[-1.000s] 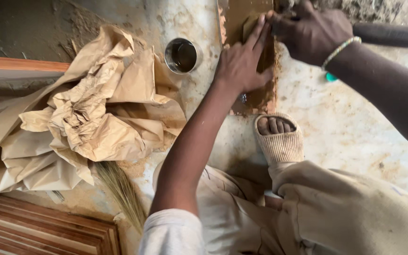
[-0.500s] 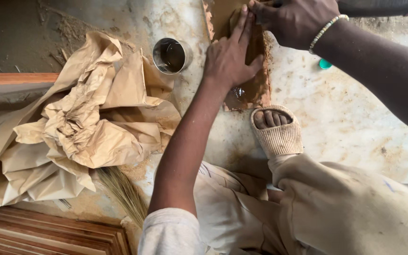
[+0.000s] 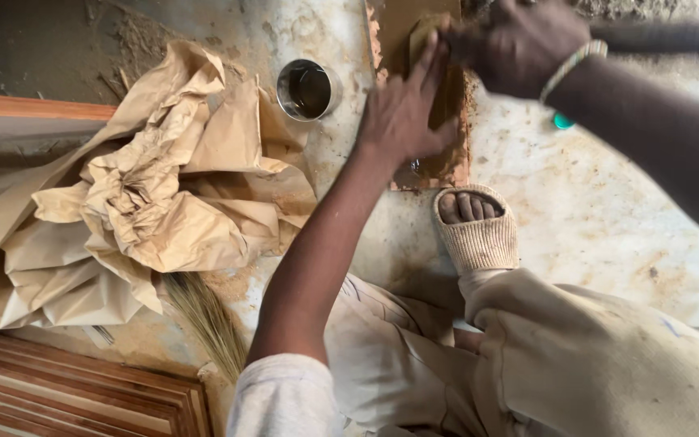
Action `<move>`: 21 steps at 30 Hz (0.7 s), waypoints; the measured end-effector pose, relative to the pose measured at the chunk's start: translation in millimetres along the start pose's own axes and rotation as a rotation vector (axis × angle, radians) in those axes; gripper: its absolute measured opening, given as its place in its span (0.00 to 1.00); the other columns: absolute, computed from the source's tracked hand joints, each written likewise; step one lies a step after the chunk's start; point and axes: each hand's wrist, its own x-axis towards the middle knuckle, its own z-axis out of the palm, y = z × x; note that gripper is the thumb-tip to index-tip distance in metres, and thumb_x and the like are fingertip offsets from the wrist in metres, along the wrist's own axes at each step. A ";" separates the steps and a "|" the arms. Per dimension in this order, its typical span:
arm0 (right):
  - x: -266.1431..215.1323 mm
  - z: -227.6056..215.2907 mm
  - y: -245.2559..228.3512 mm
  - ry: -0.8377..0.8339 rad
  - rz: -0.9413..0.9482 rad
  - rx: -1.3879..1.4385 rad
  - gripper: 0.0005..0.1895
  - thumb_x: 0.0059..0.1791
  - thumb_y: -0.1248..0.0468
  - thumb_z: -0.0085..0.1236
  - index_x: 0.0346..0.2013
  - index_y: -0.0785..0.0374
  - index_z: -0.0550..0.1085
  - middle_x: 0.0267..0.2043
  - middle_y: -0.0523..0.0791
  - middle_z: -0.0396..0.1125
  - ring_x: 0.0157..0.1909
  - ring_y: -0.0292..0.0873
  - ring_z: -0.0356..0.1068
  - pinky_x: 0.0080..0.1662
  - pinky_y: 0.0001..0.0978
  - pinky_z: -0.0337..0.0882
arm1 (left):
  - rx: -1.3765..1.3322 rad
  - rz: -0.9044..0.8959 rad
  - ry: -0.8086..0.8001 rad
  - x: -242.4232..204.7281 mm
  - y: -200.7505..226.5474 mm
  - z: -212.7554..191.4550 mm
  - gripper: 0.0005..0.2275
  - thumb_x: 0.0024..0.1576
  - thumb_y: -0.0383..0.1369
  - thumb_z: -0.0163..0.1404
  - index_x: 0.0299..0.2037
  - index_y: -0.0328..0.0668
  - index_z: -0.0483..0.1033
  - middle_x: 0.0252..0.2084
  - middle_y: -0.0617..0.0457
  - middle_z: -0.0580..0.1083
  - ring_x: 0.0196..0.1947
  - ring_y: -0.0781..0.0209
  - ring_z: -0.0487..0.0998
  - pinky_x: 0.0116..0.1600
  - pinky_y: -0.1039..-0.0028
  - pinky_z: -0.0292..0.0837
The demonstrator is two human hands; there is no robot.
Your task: The person rubs a small metal blade against a sharpening stone fixed to a wooden block, occasionally dipping the blade into a small metal cup of liquid.
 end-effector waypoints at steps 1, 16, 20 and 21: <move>-11.7 0.9 -14.4 -0.042 0.001 -0.008 0.18 0.62 0.50 0.39 0.65 0.41 0.71 0.31 0.50 0.69 0.18 0.37 0.62 0.19 0.32 0.61 | -0.062 0.020 -0.081 -17.2 6.6 3.6 0.50 0.55 0.66 0.42 0.76 0.38 0.35 0.78 0.40 0.44 0.28 0.57 0.71 0.29 0.69 0.68; -27.1 -6.0 -38.1 -0.022 0.013 -0.007 0.17 0.62 0.54 0.40 0.65 0.37 0.70 0.42 0.55 0.69 0.16 0.33 0.58 0.16 0.24 0.59 | -0.172 0.075 -0.065 -45.6 17.6 3.0 0.51 0.57 0.66 0.45 0.75 0.39 0.29 0.78 0.36 0.41 0.23 0.58 0.68 0.27 0.70 0.68; -48.3 -4.4 -52.3 -0.218 0.056 0.166 0.21 0.60 0.54 0.41 0.69 0.37 0.69 0.34 0.55 0.69 0.11 0.34 0.58 0.11 0.26 0.59 | -0.215 0.050 -0.295 -68.3 33.3 6.2 0.52 0.50 0.60 0.48 0.75 0.41 0.27 0.79 0.37 0.33 0.24 0.57 0.68 0.25 0.74 0.68; -44.7 -1.3 -44.0 -0.196 0.020 0.089 0.23 0.60 0.52 0.42 0.70 0.38 0.69 0.34 0.55 0.69 0.12 0.34 0.59 0.12 0.25 0.59 | -0.193 0.039 -0.233 -60.5 33.6 9.2 0.54 0.48 0.60 0.50 0.75 0.40 0.28 0.77 0.37 0.35 0.25 0.58 0.66 0.24 0.75 0.68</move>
